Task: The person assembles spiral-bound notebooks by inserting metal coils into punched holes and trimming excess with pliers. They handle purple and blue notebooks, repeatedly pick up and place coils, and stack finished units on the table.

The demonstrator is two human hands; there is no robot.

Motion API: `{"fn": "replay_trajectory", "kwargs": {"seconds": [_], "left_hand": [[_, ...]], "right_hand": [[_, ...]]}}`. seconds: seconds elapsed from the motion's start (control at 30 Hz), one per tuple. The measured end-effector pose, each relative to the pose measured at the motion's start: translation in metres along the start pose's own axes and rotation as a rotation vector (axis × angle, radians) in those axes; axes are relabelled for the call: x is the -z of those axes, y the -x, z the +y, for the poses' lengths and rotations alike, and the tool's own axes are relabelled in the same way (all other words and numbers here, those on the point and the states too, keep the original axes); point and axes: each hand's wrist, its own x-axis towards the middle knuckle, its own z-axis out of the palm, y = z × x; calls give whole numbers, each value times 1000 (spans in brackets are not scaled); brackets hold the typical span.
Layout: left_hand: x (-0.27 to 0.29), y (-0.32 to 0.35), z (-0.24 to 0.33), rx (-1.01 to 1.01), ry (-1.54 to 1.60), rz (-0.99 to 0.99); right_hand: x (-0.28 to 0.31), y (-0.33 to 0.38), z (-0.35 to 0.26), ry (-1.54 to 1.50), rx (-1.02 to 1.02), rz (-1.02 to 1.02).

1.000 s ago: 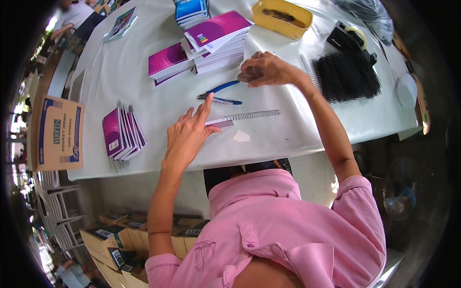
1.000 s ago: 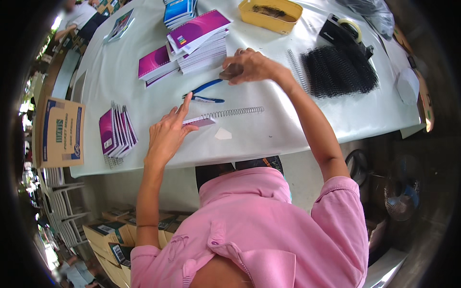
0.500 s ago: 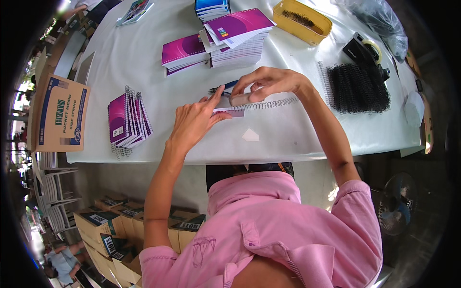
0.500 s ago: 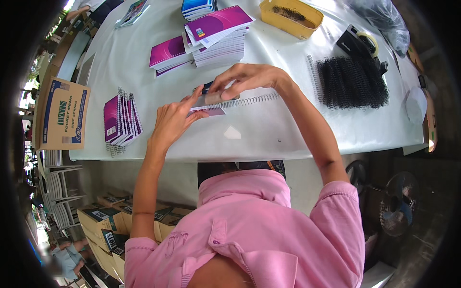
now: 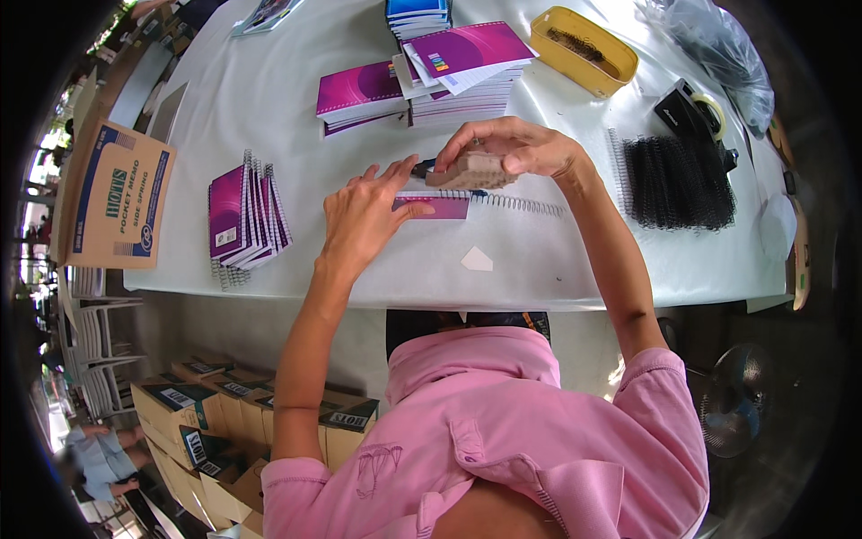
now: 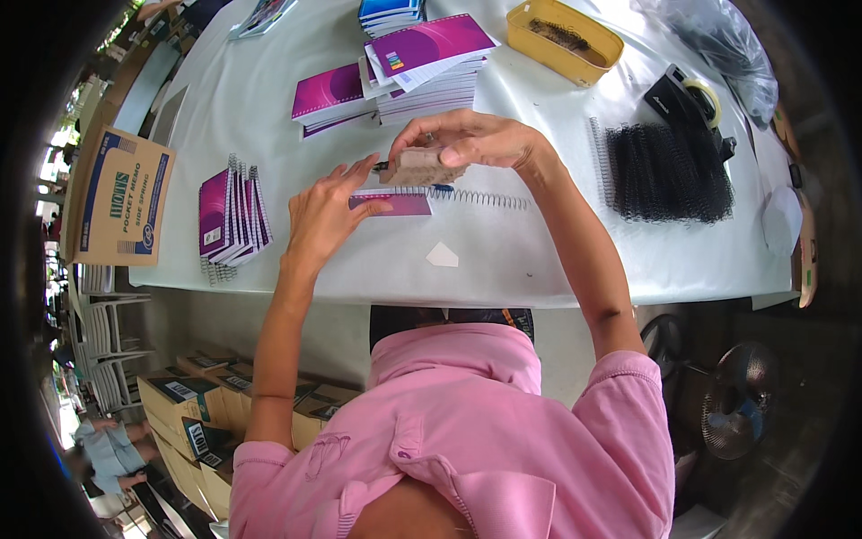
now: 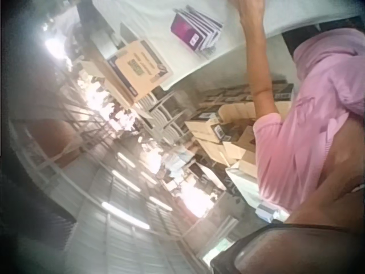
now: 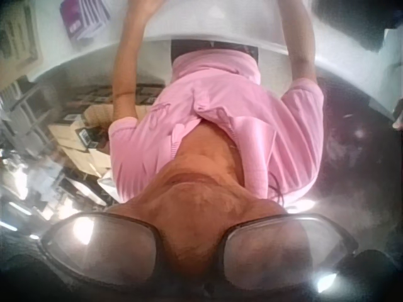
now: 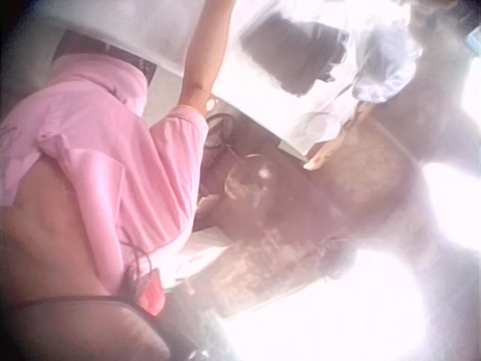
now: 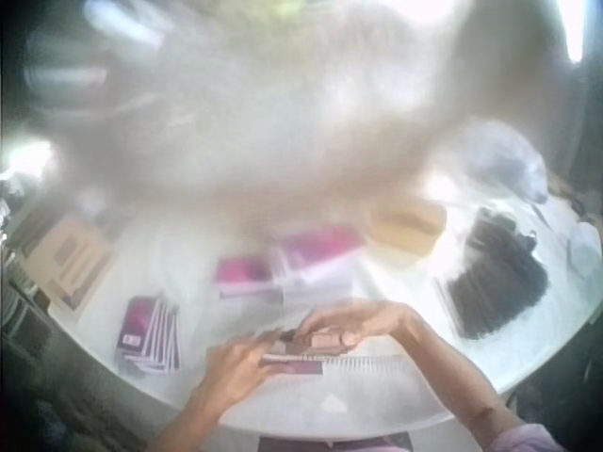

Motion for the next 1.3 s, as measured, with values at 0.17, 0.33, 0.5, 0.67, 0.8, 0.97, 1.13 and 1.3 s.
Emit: {"fn": "replay_trajectory", "kwargs": {"seconds": [0.17, 0.33, 0.5, 0.67, 0.8, 0.97, 1.13, 1.3], "left_hand": [[2, 0, 1, 27, 56, 12], [-9, 1, -2, -38, 100, 141], [-2, 7, -4, 16, 170, -16], [22, 9, -7, 30, 278, -236], [13, 13, -3, 33, 184, -103], [-5, 22, -7, -39, 150, 24], [0, 25, -1, 102, 333, -75], [-8, 20, -12, 79, 566, 217]], "right_hand": [[3, -6, -2, 152, -165, 20], [3, -9, 5, 351, -353, 38], [6, 7, -26, 598, -341, 226], [-10, 36, 20, 1284, -419, 429], [-3, 35, 4, 914, -252, 479], [-24, -4, -5, 756, -505, 60], [-20, 0, -12, 331, -351, 34], [-16, -7, -4, 369, -304, 61]]}}
